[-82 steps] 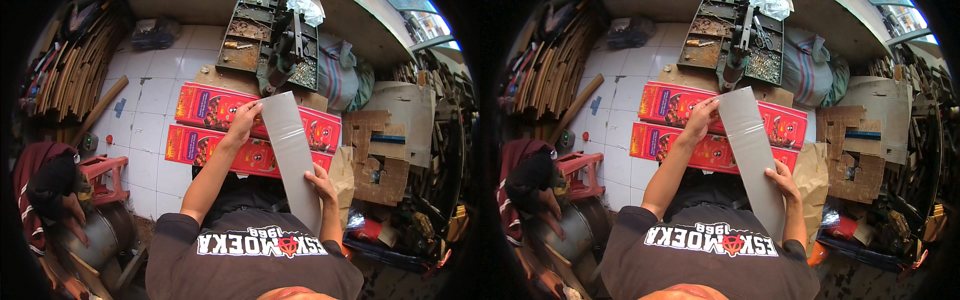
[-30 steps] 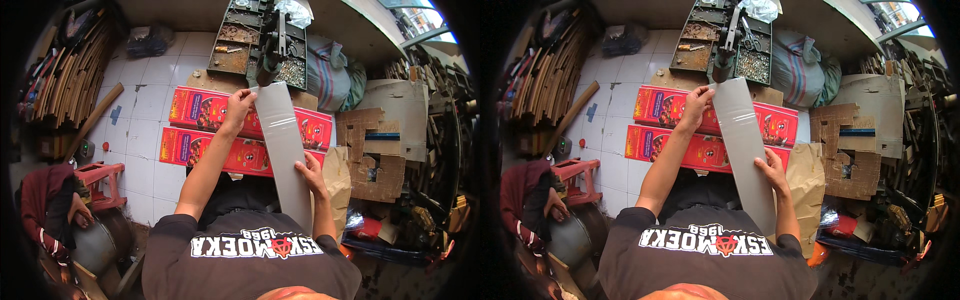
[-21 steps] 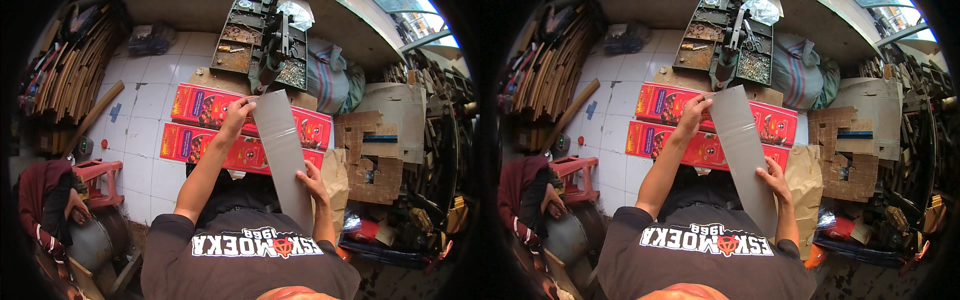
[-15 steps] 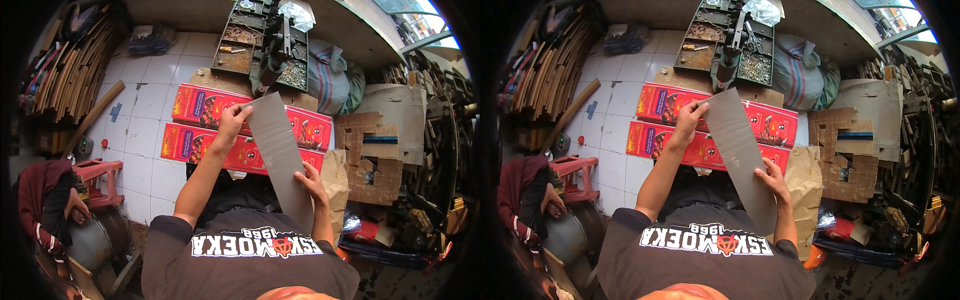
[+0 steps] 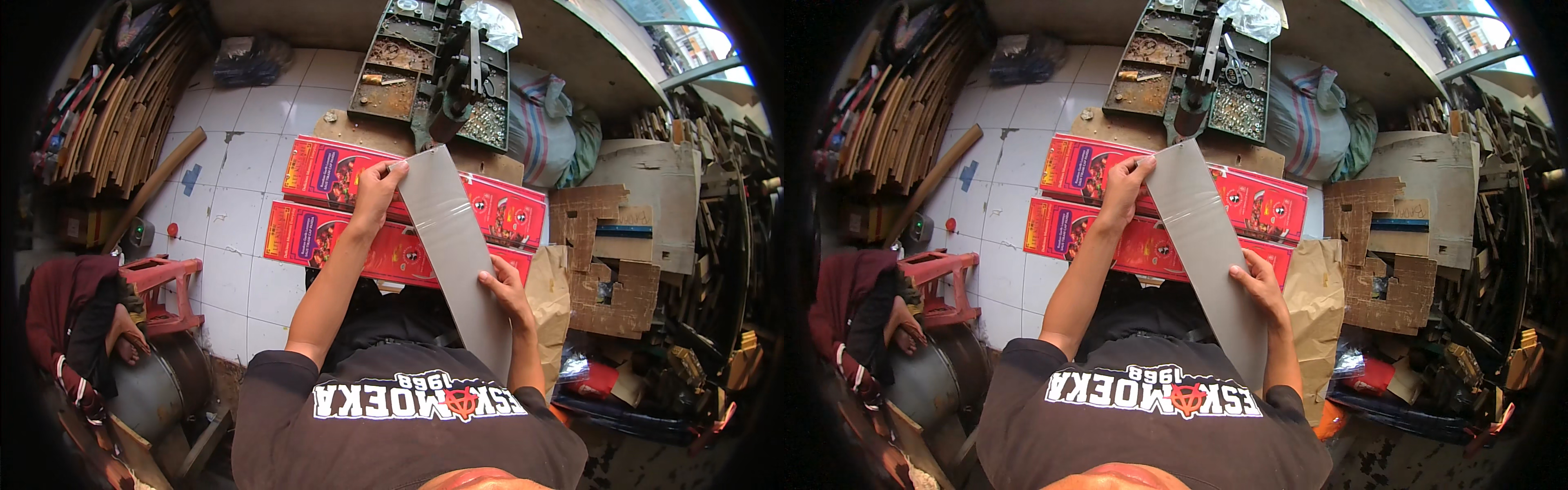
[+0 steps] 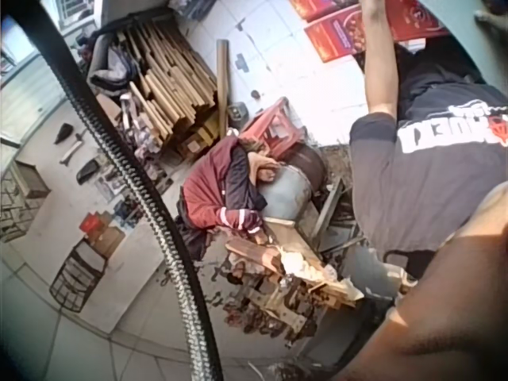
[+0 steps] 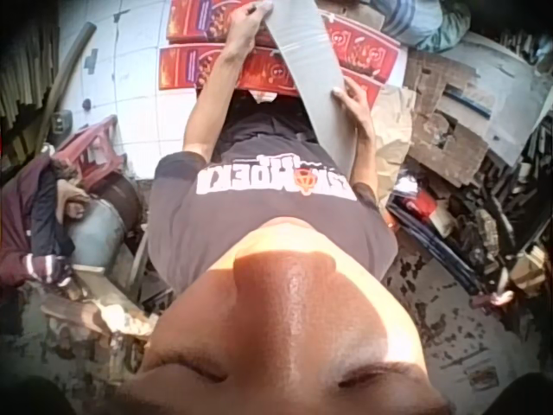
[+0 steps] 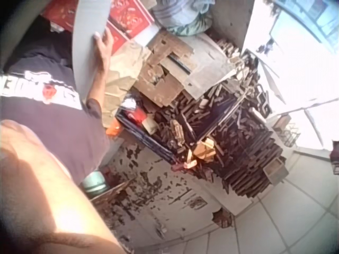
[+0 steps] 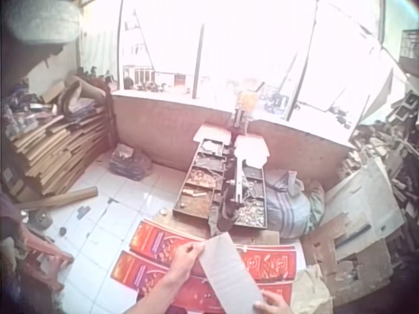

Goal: The person applies metal eyelets to long printed cardboard packaging using a manual eyelet press machine, picking eyelets from a tray and pressing them into the material one by one.

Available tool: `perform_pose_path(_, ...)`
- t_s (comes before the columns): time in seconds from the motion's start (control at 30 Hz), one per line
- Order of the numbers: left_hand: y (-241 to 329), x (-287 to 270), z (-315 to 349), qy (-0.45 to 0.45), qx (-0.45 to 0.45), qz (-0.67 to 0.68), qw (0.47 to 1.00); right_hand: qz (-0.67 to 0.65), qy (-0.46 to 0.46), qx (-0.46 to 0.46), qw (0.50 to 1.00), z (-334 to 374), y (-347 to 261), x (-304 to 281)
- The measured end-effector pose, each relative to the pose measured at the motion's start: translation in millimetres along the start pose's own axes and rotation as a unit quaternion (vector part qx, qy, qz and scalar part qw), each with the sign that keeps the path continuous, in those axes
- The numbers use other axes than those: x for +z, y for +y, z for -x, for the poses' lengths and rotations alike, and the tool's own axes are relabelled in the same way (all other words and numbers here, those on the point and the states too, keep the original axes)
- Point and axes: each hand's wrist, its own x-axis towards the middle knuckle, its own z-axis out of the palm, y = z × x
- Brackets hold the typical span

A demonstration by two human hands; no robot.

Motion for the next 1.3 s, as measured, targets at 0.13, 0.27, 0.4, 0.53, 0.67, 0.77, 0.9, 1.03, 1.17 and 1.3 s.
perform_pose_path(0.13, -3.0, 0.2, -12.6, -0.012, 0.001, 0.001, 1.000, -0.007, 0.007, -0.010, 1.000, -8.2, -1.8, -1.8)
perform_pose_path(0.27, -6.3, -2.4, -18.4, -0.010, 0.006, -0.003, 1.000, -0.007, 0.005, -0.009, 1.000, -12.4, -2.7, -4.1)
perform_pose_path(0.4, -7.0, -3.2, -19.6, 0.000, 0.015, 0.004, 1.000, -0.009, 0.005, 0.001, 1.000, -14.9, -1.9, -4.5)
perform_pose_path(0.53, -2.0, 2.3, -18.2, 0.005, 0.005, 0.014, 1.000, -0.009, 0.009, -0.001, 1.000, -15.5, -4.5, -3.1)
perform_pose_path(0.67, -4.9, -2.3, -20.8, 0.005, -0.001, 0.007, 1.000, -0.012, 0.006, 0.003, 1.000, -15.3, -9.1, -1.6)
perform_pose_path(0.77, -2.0, 0.8, -17.9, 0.012, -0.010, 0.007, 1.000, -0.013, 0.006, 0.006, 1.000, -14.3, -8.9, -2.4)
perform_pose_path(0.9, -3.3, 1.9, -18.4, 0.015, -0.012, 0.002, 1.000, -0.019, 0.006, 0.002, 1.000, -13.8, -7.0, -3.3)
perform_pose_path(1.03, 1.5, 2.3, -24.4, 0.015, 0.000, -0.002, 1.000, 0.000, 0.012, -0.016, 1.000, -15.3, -3.6, -1.3)
perform_pose_path(1.17, -7.7, -3.6, -17.8, 0.009, 0.010, -0.009, 1.000, -0.004, -0.002, -0.007, 1.000, -8.5, 2.7, -1.8)
perform_pose_path(1.3, 8.3, 3.1, 3.9, -0.034, 0.009, 0.026, 0.999, 0.030, -0.049, -0.019, 0.998, 6.4, 5.3, -6.6)
